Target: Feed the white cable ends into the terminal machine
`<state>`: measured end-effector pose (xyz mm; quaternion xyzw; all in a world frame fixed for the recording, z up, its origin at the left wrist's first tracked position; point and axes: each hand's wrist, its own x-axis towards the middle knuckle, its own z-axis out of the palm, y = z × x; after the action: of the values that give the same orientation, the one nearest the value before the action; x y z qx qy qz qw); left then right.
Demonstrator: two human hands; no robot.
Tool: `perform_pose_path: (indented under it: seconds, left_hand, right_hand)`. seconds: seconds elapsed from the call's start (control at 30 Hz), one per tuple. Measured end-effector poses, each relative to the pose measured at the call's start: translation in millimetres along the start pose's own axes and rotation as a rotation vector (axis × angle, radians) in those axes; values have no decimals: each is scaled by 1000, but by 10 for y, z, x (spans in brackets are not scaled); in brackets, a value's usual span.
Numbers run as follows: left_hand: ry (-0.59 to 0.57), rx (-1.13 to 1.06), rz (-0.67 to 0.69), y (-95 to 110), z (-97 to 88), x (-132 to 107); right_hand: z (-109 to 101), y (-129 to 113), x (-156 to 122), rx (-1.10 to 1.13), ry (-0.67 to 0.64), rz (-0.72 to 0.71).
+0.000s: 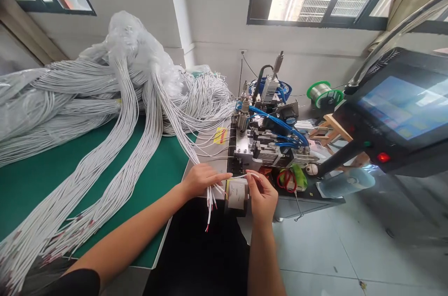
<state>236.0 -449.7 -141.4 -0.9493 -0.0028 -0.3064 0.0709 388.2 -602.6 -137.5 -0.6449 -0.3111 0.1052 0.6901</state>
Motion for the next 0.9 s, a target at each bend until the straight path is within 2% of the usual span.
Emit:
perform_pose_path:
  seconds: [0.13,0.33,0.47,0.63,0.73,0.9]
  left_hand:
    - [-1,-65,-39,-3,-5,-20]
    - [-40,-161,-76,4,-31,-56]
    - [-78,-145,-66,7,-35,-88]
    - [-112,-116,-88,39,-45,-49]
    - [-186,-105,-100,60,-54,-23]
    - [-279,-83,-148,61,-43,-39]
  right_hand:
    - [43,-44,-56,-32,61,-32]
    - [7,-117,-99,-320,145,-336]
    - [-1,-149,-124,-422,171,-399]
    - [18,-73,-127,-447,165,-375]
    - [28,-9,-121,-432,158,-330]
    - [31,59,-96,-214,80,-80]
